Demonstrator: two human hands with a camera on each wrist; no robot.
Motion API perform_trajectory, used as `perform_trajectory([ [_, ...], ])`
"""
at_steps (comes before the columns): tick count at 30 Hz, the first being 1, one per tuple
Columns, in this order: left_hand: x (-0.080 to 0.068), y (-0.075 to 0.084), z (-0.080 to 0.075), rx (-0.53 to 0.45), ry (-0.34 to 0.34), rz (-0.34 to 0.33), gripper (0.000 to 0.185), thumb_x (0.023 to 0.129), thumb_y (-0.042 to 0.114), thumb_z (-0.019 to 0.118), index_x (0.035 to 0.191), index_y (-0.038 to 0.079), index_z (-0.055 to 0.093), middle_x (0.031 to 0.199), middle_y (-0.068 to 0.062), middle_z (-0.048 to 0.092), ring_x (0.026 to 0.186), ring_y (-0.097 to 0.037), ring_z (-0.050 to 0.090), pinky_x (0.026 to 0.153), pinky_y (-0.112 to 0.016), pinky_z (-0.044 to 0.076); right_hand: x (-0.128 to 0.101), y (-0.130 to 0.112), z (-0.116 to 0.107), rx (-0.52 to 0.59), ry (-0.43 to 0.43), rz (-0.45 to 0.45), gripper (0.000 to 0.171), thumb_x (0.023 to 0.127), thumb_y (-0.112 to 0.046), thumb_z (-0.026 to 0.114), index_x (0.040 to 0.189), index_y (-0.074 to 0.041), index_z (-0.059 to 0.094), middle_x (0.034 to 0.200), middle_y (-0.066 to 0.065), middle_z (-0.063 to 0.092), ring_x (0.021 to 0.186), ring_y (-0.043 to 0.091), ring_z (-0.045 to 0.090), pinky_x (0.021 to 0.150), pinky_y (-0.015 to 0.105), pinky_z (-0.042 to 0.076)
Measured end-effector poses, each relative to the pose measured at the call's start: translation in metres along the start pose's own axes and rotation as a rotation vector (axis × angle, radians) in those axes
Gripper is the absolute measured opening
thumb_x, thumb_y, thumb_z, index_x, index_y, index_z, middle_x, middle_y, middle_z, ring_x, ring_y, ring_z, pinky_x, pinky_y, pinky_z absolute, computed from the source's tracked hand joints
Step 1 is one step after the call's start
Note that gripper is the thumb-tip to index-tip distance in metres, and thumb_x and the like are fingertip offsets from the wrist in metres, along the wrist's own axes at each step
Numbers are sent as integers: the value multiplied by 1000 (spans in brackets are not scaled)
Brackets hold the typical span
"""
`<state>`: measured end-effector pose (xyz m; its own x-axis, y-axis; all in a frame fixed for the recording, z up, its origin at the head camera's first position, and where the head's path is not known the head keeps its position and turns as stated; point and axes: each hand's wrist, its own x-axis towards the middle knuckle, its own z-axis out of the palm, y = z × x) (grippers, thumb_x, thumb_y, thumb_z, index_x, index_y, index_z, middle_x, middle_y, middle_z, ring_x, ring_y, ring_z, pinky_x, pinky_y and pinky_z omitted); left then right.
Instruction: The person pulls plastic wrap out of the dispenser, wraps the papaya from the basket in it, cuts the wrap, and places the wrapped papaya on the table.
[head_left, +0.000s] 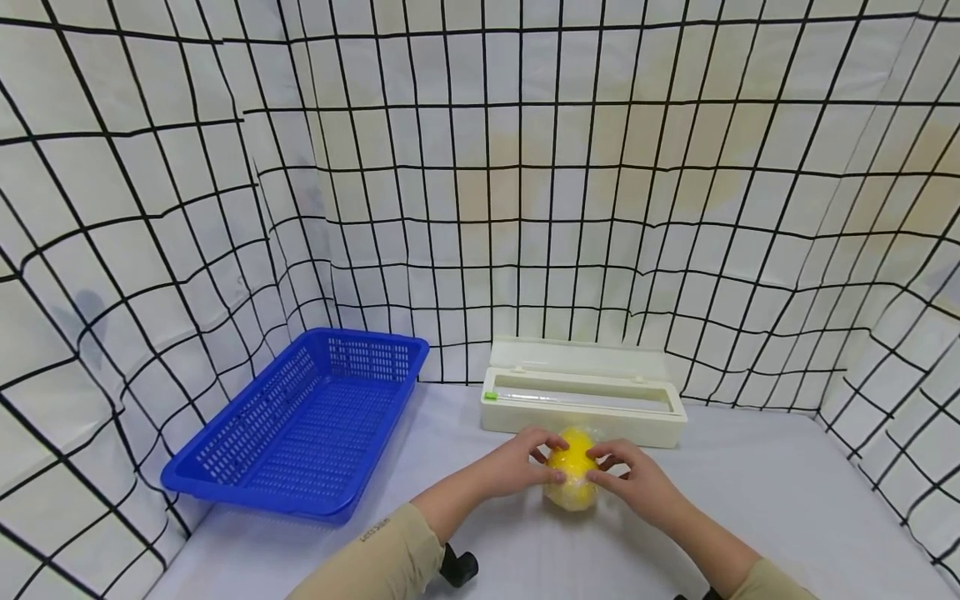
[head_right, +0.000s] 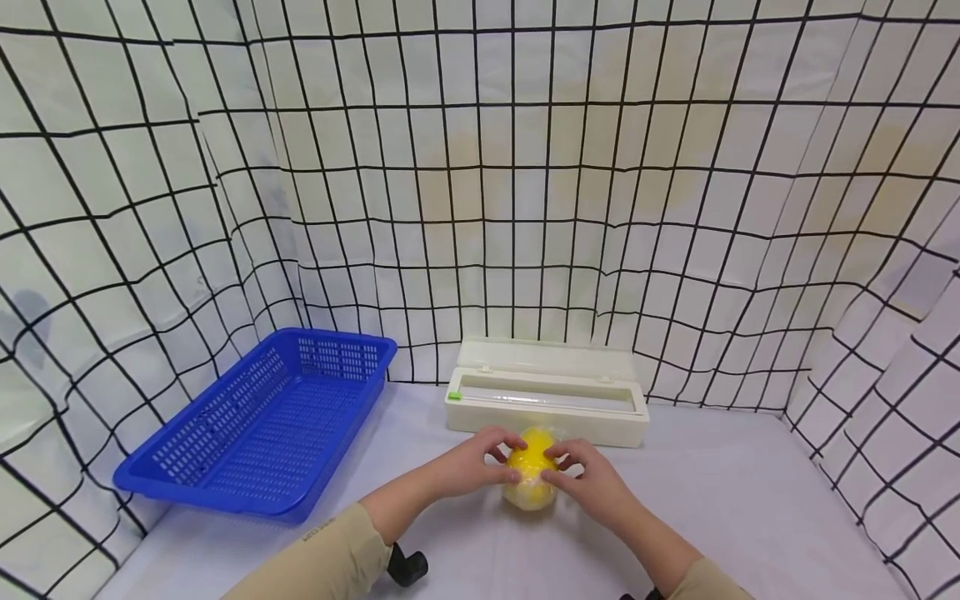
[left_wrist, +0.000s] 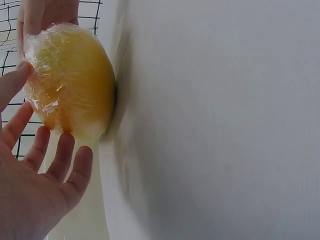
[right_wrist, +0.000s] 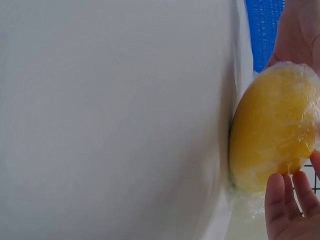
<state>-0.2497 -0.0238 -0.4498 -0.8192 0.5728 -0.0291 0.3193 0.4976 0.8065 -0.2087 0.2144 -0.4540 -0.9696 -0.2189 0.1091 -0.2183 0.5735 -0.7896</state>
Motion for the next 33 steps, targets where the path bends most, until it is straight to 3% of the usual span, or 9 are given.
perform_trajectory([
  [8,2,2,4,-115,-18,-92,38,86,28,79,118,28,60,126,-1,46,105,-20,55,83,-36,54,1,-3,3,7,25,6,32,84,-24,80,109,-10,66,106,0,63,94,18,58,80,32,51],
  [13,3,2,2,-145,-30,-96,38,85,24,79,118,26,60,125,-2,47,106,-22,56,81,-37,54,3,-4,7,0,32,27,32,83,-24,81,108,-12,66,105,-1,61,94,16,57,79,31,51],
  [20,-6,-1,-3,-139,-70,-70,47,90,28,68,135,29,54,144,2,45,124,-24,52,98,-46,49,0,-3,6,4,40,29,30,85,-27,79,109,-13,67,106,-2,62,93,15,58,79,30,51],
  [23,-17,2,1,-129,-31,-86,58,92,37,67,145,29,46,151,-2,41,132,-28,47,102,-53,44,-1,-1,2,-7,30,15,28,89,-28,75,111,-13,67,108,-1,64,95,15,59,79,29,52],
  [28,-37,14,15,-71,74,-155,74,89,47,70,152,26,37,153,-11,37,131,-33,48,98,-60,44,7,9,-12,-69,15,-57,27,96,-27,66,120,-15,67,117,1,64,100,17,58,79,27,52],
  [33,-43,23,24,-97,91,-199,80,87,48,71,154,23,35,153,-12,38,128,-34,51,99,-59,44,22,15,-23,-155,-47,-143,33,98,-27,64,130,-20,65,121,3,60,97,17,54,76,28,50],
])
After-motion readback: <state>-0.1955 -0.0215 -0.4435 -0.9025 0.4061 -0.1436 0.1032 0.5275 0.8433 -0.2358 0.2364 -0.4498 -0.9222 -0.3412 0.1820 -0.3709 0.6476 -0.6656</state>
